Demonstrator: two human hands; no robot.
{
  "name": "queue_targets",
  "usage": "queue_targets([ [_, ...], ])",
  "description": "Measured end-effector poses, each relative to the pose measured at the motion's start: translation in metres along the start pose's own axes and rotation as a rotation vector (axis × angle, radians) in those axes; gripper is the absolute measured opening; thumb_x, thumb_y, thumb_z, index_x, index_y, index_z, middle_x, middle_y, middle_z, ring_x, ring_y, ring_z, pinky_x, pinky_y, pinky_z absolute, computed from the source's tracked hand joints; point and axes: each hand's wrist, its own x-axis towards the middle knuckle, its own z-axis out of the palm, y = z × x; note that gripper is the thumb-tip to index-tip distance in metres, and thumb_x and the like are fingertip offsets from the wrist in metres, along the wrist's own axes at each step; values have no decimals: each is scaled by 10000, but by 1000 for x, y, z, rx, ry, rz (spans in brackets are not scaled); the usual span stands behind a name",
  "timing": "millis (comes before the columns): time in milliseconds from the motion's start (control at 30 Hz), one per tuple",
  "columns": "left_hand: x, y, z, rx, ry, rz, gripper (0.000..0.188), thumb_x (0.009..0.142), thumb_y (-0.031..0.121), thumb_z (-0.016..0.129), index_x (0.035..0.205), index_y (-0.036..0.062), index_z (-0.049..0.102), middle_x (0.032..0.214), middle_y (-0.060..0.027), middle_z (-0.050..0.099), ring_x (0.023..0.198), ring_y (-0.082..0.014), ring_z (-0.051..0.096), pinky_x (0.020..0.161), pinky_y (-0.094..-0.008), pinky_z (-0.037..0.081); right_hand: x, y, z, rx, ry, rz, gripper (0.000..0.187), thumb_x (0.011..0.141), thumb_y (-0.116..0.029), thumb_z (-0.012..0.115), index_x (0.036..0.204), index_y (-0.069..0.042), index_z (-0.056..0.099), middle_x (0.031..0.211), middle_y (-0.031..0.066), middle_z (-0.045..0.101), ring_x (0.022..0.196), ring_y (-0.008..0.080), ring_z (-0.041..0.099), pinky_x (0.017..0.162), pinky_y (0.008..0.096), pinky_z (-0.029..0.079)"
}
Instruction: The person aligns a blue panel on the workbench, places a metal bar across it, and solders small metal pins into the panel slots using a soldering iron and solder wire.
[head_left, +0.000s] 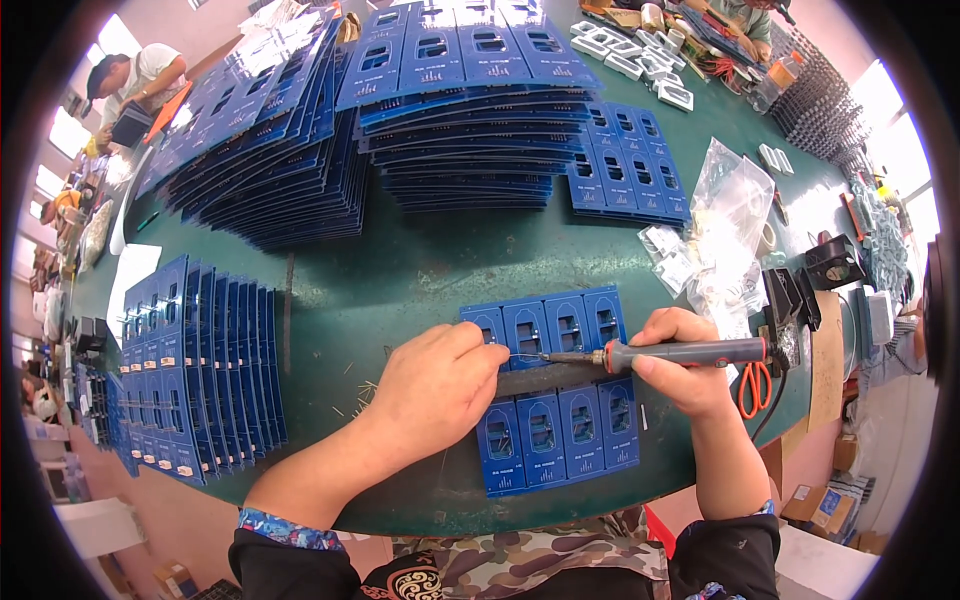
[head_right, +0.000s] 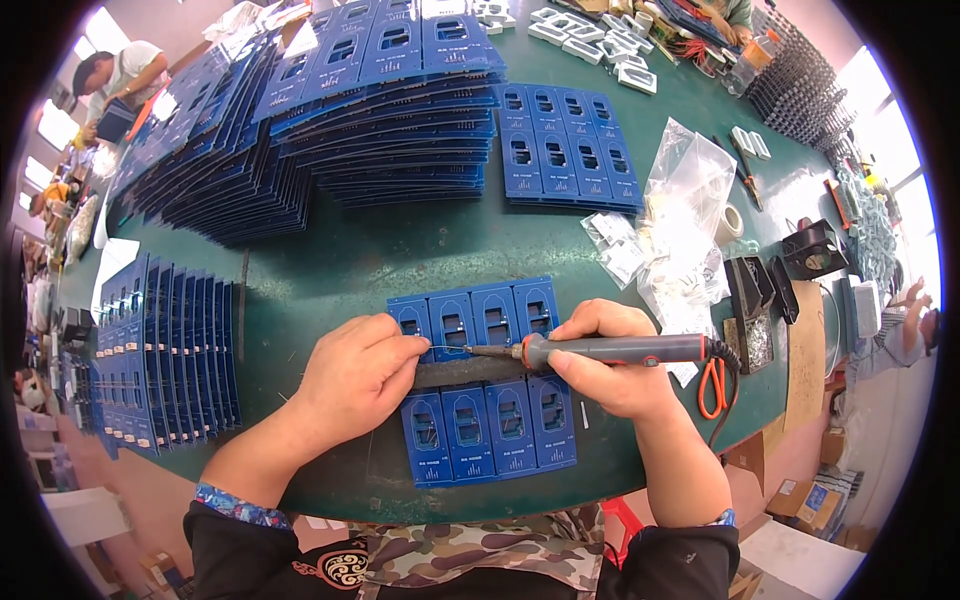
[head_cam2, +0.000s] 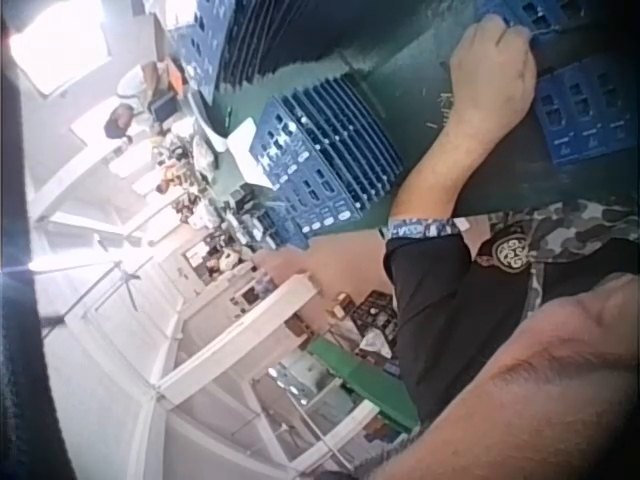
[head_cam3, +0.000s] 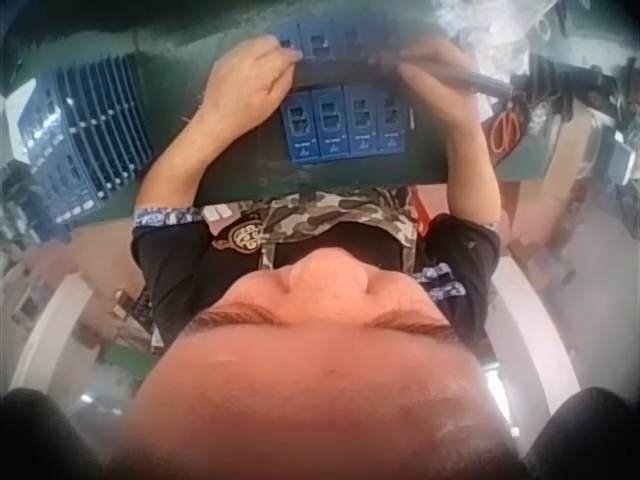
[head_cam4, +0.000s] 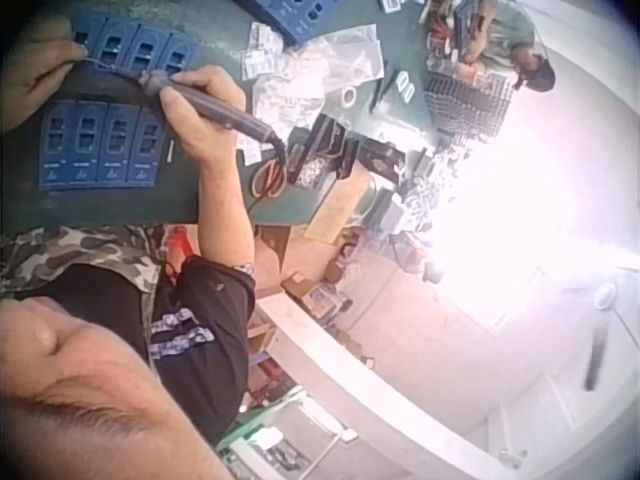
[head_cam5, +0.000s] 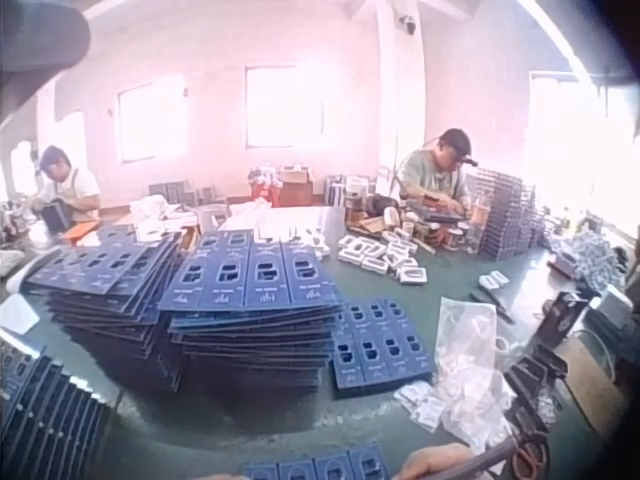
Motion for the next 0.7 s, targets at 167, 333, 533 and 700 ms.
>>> queue_targets([
  [167,1,0,0,4,-7,-3,140,773,38,666,913,43,675,773,-81,564,704,-283,589,604,-389,484,1,-2,0,-8,-2,8,169,746,-85,711,811,50,633,770,125,651,665,172,594,591,304,456],
  [333,0,0,0,11,-4,-7,141,772,38,667,913,42,675,777,-81,569,707,-284,592,606,-389,487,-2,1,0,60,26,46,186,757,-97,719,846,36,624,772,94,633,680,146,568,612,285,443],
  [533,3,1,-3,8,24,-7,124,794,39,664,918,40,674,785,-86,581,716,-286,599,613,-387,490,-6,7,-2,232,203,131,189,777,-101,725,879,16,617,797,61,616,698,110,537,632,266,427],
  [700,7,-4,1,18,93,-8,117,803,42,662,920,40,670,780,-91,585,712,-288,602,616,-385,492,-1,-1,5,51,144,56,187,781,-110,727,878,15,628,794,66,623,701,113,554,627,270,433],
])
